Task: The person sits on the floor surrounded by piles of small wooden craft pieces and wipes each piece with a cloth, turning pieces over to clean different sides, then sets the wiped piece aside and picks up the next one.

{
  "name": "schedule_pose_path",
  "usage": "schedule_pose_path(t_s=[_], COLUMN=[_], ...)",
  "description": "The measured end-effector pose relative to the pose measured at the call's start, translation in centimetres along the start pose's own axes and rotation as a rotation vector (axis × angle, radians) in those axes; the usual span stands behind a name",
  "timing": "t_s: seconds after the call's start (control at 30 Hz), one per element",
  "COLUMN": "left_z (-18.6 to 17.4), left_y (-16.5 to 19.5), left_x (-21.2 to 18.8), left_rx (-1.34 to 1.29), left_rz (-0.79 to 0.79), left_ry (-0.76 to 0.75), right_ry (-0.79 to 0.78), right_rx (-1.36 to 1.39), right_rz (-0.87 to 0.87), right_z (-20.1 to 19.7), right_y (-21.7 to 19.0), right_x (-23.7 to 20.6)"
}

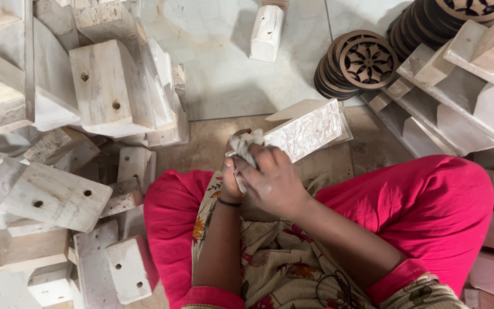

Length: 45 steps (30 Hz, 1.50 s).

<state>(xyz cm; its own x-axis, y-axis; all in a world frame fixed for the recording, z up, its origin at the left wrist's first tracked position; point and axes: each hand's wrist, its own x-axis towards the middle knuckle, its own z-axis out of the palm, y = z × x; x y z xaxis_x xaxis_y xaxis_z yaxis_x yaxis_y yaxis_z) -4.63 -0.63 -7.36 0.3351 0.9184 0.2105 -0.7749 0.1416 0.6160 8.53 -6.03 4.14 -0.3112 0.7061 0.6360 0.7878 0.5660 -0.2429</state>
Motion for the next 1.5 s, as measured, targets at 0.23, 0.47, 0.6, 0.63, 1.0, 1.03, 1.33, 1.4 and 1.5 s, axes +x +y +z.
schedule_pose_path(t_s=[0.23,0.47,0.6,0.63,1.0,1.03,1.33,1.4,1.5], left_z=[0.4,1.7,-0.3,-0.8,2.6,2.8,-0.3,-0.4,0.2], left_y=[0.6,1.4,0.4,0.3,1.7,1.7,0.1,0.1,0.4], left_x=[0.2,0.7,0.6,0.8,1.0,0.9,0.3,0.4,-0.1], left_rx=[-0.006,0.021,-0.166,-0.249,0.035,0.050,-0.146,-0.103,0.009], left_rz=[-0.010,0.007,-0.054,-0.083,0.022,0.026,-0.201,-0.179,-0.083], left_ry=[0.278,0.232,0.229,0.212,0.220,0.190,0.155,0.180,0.120], right_ry=[-0.052,0.175,-0.032,-0.073,0.178,0.207,0.001,0.016,-0.054], right_rx=[-0.160,-0.233,0.033,0.057,-0.252,-0.190,0.104,0.008,-0.093], right_rz=[0.330,0.449,0.110,0.000,0.706,0.687,0.011,-0.055,0.078], right_z=[0.5,-2.4,-0.3,0.1,-0.8,-1.1,-1.0,-0.3,0.7], right_y=[10.7,11.6,2.0,0.6,14.4,15.0,0.3,-0.5,3.3], right_x=[-0.2,-0.8,-1.0,-0.9,-0.9,-1.3,1.1,0.9,0.1])
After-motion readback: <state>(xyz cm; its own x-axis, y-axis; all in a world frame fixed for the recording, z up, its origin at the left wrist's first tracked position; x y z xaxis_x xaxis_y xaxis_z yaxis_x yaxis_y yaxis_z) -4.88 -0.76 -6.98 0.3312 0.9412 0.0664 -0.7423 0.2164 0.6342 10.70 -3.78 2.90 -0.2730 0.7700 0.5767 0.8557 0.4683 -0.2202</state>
